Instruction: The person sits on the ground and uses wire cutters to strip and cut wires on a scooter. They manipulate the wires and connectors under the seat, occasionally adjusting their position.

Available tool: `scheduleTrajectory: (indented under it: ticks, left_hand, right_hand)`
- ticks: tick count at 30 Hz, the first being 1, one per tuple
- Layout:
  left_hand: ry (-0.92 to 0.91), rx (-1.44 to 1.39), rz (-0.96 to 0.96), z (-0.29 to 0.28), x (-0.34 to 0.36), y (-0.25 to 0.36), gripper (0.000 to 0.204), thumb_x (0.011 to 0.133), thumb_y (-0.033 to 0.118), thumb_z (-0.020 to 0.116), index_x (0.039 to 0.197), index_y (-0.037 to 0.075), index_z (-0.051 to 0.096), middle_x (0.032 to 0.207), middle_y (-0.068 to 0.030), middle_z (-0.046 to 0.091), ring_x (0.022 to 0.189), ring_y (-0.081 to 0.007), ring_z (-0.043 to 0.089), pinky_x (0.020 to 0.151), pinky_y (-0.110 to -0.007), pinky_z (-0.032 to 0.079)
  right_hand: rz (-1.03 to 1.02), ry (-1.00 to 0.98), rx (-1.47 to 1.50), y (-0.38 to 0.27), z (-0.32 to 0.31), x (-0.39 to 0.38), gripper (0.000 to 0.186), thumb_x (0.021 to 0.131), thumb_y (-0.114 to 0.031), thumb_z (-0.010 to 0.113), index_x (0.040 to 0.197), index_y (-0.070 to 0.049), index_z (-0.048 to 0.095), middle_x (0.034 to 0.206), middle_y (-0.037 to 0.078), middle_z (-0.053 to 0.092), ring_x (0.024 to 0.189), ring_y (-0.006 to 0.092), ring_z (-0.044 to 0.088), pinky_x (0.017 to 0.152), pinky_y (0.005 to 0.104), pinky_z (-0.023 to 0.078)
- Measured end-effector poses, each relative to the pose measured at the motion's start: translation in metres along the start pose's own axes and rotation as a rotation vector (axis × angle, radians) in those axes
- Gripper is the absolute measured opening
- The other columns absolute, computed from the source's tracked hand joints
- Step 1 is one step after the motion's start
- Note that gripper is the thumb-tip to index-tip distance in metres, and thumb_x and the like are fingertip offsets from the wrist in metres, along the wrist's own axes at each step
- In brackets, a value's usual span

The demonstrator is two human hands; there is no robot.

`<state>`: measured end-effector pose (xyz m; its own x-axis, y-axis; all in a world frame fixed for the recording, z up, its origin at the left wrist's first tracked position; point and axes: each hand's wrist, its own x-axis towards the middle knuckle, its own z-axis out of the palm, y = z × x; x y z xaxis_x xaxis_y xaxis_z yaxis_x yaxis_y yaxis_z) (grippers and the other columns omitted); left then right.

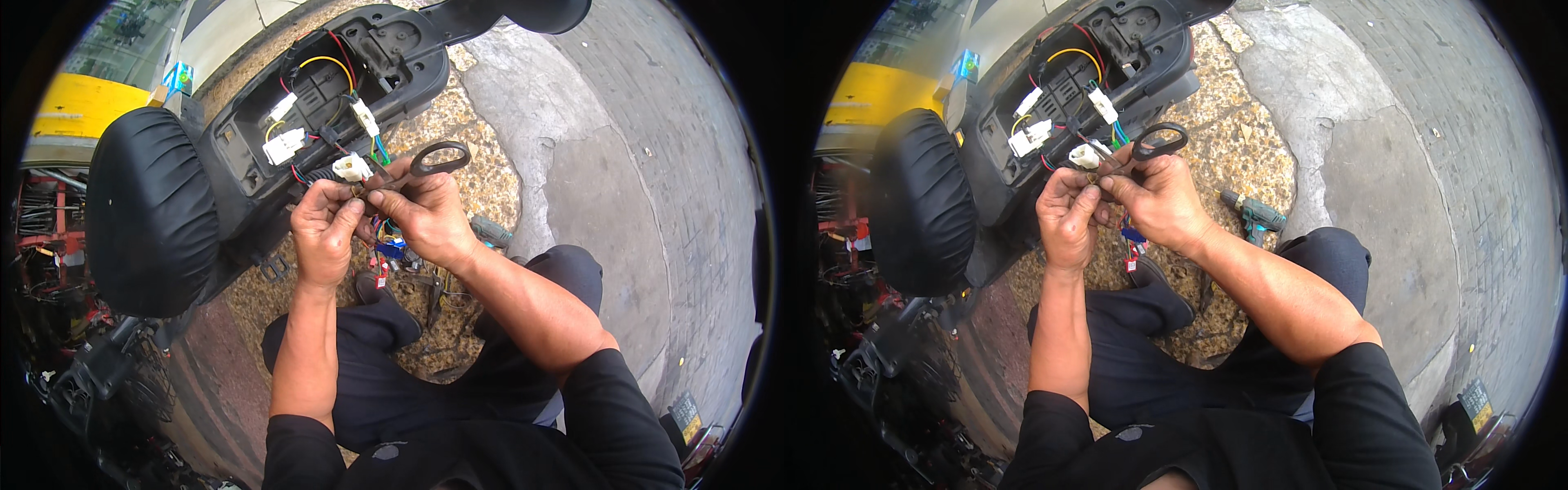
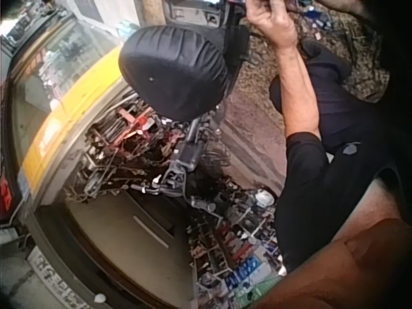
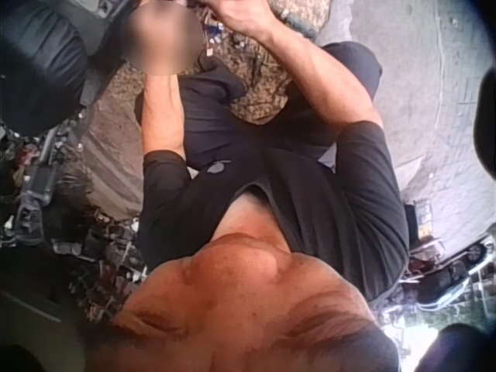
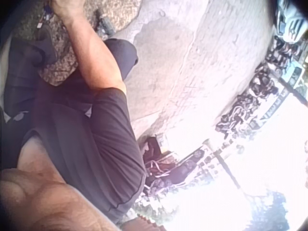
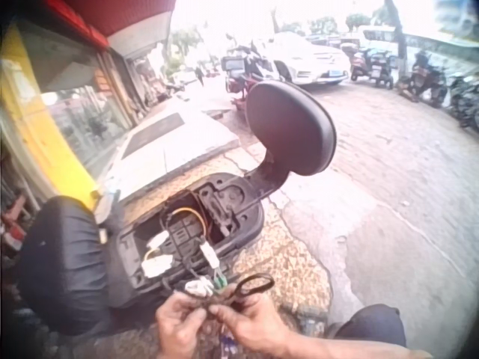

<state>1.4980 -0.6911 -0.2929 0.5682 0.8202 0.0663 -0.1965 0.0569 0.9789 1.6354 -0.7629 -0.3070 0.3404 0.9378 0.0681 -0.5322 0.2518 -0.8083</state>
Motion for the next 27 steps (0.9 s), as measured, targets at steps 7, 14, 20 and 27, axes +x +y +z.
scheduleTrajectory:
  ticks: [7,14,20,27]
  left_hand:
    - [-0.038,0.023,0.002,0.001,0.000,-0.002,0.008,0.093,-0.008,0.057,0.093,0.000,0.057,0.085,-0.0064,0.066,0.064,-0.0076,0.061,0.052,-0.023,0.056]
    - [-0.037,0.011,0.010,0.001,-0.002,-0.007,0.009,0.093,-0.009,0.057,0.094,0.000,0.057,0.087,-0.0064,0.066,0.065,-0.0084,0.062,0.053,-0.023,0.056]
    - [0.085,0.055,0.019,0.006,-0.006,-0.006,0.008,0.093,-0.006,0.060,0.100,-0.004,0.060,0.088,-0.0078,0.067,0.066,-0.0091,0.062,0.058,-0.023,0.055]
    - [0.204,0.250,0.034,0.007,-0.003,-0.010,0.010,0.089,-0.008,0.064,0.098,-0.005,0.062,0.088,-0.0070,0.069,0.071,-0.0066,0.063,0.063,-0.021,0.052]
  right_hand:
    - [-0.008,0.029,-0.011,0.005,0.000,-0.001,0.007,0.092,0.005,0.062,0.097,0.002,0.064,0.086,0.007,0.069,0.078,0.0110,0.064,0.069,0.0268,0.055]
    - [0.002,-0.002,-0.118,0.006,-0.005,0.000,0.009,0.092,0.007,0.063,0.097,0.000,0.063,0.090,0.008,0.069,0.083,0.0124,0.065,0.074,0.0292,0.056]
    - [0.062,0.045,-0.088,-0.006,-0.009,0.005,0.006,0.089,0.005,0.063,0.094,0.002,0.065,0.083,0.007,0.069,0.075,0.0114,0.064,0.069,0.0287,0.053]
    - [0.126,0.074,-0.232,-0.011,-0.007,0.007,0.011,0.093,-0.002,0.060,0.102,0.002,0.066,0.083,0.005,0.068,0.074,0.0088,0.059,0.065,0.0266,0.047]
